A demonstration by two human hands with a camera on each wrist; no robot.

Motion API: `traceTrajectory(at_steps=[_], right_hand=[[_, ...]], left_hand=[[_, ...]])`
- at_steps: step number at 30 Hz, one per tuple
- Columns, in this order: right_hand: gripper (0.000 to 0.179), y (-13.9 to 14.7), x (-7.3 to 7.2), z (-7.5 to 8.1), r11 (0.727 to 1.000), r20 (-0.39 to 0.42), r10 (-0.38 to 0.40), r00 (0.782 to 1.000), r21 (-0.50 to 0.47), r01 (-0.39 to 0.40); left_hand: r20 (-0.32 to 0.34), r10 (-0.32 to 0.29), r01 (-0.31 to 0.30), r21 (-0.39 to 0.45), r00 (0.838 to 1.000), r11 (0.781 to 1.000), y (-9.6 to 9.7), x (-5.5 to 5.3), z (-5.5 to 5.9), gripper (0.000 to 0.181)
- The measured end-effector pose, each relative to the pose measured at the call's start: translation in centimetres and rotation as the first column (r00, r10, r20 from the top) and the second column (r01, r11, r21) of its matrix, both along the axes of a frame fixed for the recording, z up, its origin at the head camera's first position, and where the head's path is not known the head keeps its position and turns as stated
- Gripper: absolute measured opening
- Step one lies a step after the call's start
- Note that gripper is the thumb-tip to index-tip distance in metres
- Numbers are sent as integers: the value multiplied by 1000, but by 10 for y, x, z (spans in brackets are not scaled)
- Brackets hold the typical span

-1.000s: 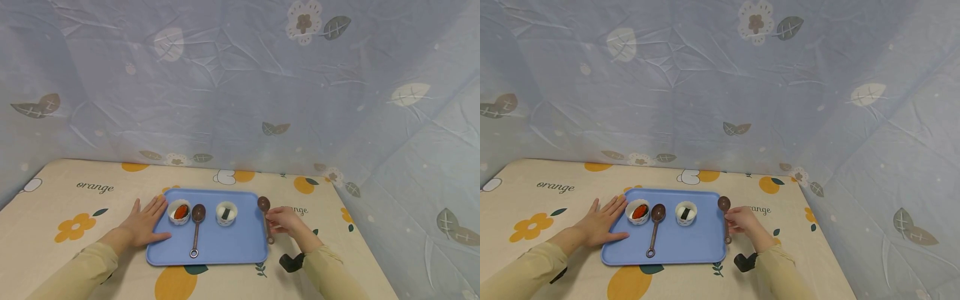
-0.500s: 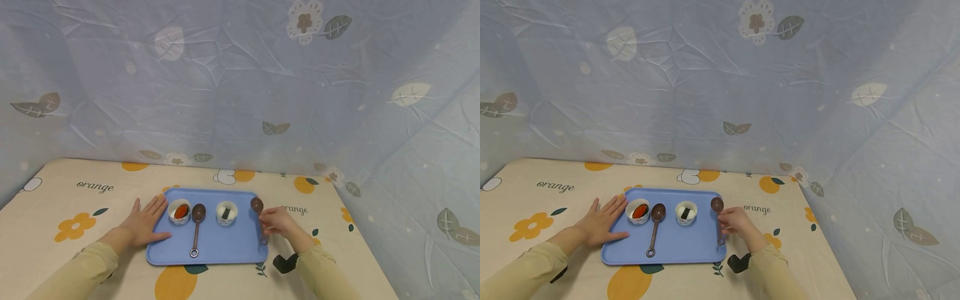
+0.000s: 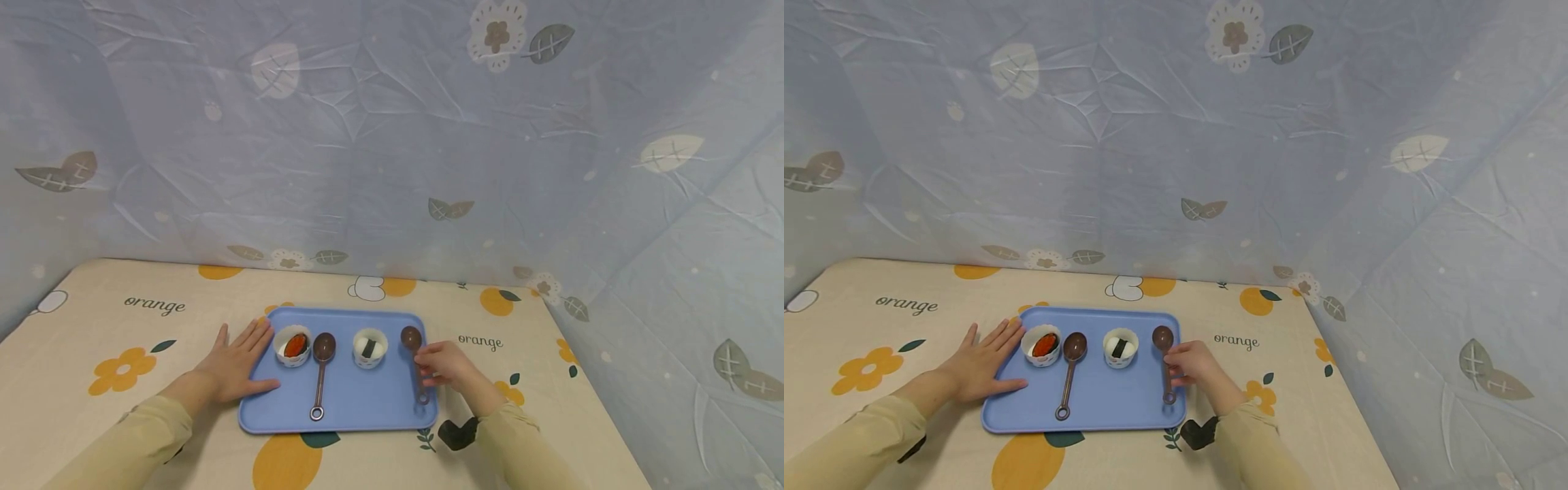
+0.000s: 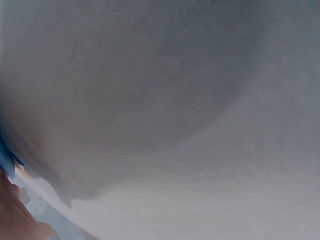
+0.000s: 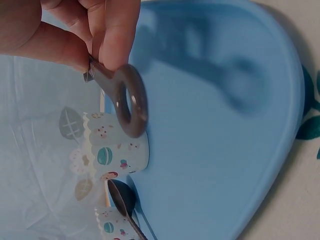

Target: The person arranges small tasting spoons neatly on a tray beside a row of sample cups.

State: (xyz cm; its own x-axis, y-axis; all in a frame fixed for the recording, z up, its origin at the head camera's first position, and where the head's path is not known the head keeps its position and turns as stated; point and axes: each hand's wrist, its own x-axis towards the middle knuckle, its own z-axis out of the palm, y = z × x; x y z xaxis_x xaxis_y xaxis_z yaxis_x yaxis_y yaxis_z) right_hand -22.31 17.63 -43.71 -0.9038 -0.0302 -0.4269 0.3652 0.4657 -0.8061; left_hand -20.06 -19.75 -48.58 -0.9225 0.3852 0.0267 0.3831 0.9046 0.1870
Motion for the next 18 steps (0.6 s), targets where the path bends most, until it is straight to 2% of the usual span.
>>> traceTrajectory(at_steps=[18], right_hand=[[21, -9, 2, -7, 999, 5, -3, 1000, -34, 3]], left_hand=[[-7, -1, 1, 0, 1000, 1000, -1, -1, -3, 100]])
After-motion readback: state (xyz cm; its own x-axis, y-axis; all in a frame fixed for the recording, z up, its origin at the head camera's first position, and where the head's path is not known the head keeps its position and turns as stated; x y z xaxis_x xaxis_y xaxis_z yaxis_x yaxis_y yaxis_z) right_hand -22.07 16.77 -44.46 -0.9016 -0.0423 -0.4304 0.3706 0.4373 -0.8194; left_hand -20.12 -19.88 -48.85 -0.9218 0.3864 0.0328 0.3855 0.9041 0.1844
